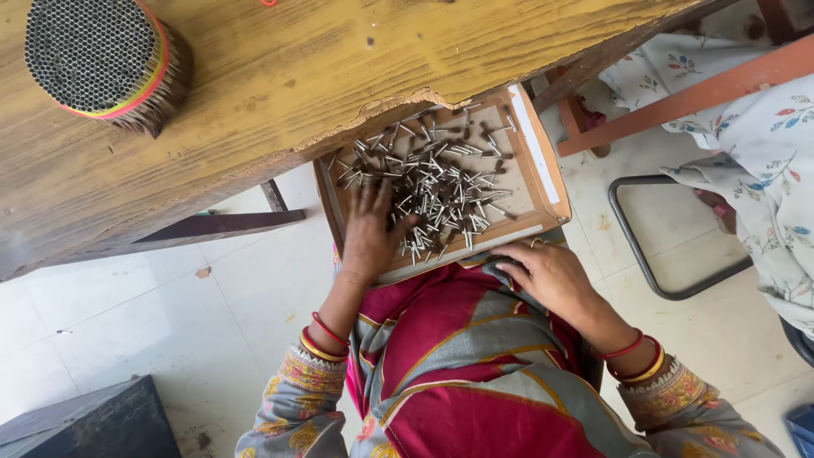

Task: Organizing and bundling small metal or plastic components using rubber bands at a manufacturing workstation.

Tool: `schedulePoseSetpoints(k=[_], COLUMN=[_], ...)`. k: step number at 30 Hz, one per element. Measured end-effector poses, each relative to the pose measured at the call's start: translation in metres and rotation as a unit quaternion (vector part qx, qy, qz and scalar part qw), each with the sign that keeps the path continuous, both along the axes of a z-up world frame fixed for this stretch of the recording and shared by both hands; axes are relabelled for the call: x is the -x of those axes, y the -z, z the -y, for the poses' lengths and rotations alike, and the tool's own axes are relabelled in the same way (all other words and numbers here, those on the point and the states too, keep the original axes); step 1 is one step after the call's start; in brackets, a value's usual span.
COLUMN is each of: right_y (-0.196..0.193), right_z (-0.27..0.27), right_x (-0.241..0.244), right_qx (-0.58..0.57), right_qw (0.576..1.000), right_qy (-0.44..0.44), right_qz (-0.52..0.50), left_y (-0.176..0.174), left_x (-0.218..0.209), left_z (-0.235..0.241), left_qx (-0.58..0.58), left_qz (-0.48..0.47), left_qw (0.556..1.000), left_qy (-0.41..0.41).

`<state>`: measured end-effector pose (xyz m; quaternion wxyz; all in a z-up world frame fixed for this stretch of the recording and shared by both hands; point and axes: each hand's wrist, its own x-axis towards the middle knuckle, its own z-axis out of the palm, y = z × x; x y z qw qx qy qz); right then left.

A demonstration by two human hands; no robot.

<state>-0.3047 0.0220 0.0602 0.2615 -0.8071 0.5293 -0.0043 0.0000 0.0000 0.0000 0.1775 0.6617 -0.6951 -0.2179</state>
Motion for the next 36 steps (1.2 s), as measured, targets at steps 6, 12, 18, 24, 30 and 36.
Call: schedulePoseSetpoints(k=[6,12,18,24,30,36], right_y=[0.031,0.001,-0.08,-0.136,-0.207,-0.174], right_z=[-0.019,-0.006,0.034,0.113,0.26,0.363], right_x=[0.006,0.019,-0.029,-0.04,-0.109,-0.151], right_qx=[0.089,0.035,0.184,0.262,0.272,0.099], right_qw=[0.992,0.977,0.958,0.918,0.921,0.957], right_qy=[-0.002,0.08,0.0,-0.088,-0.225,-0.271], right_qz=[0.086,0.196,0.22,0.285,0.165,-0.032], left_y=[0.006,-0.036,-0.068,-0.067,0.007,0.145], left_x=[0.041,0.016,0.017,0.033,0.036,0.055], left_z=[-0.032,-0.028,-0.027,-0.063,-0.073,-0.078], left_qx=[-0.004,-0.163,0.127,0.011,-0.043,0.106], left_qz=[-0.057,-0.081,-0.115,-0.112,-0.135,-0.131], left_qw=[0.985,0.983,0.985,0.968,0.961,0.968], left_qy=[0.162,0.013,0.033,0.223,0.236,0.186])
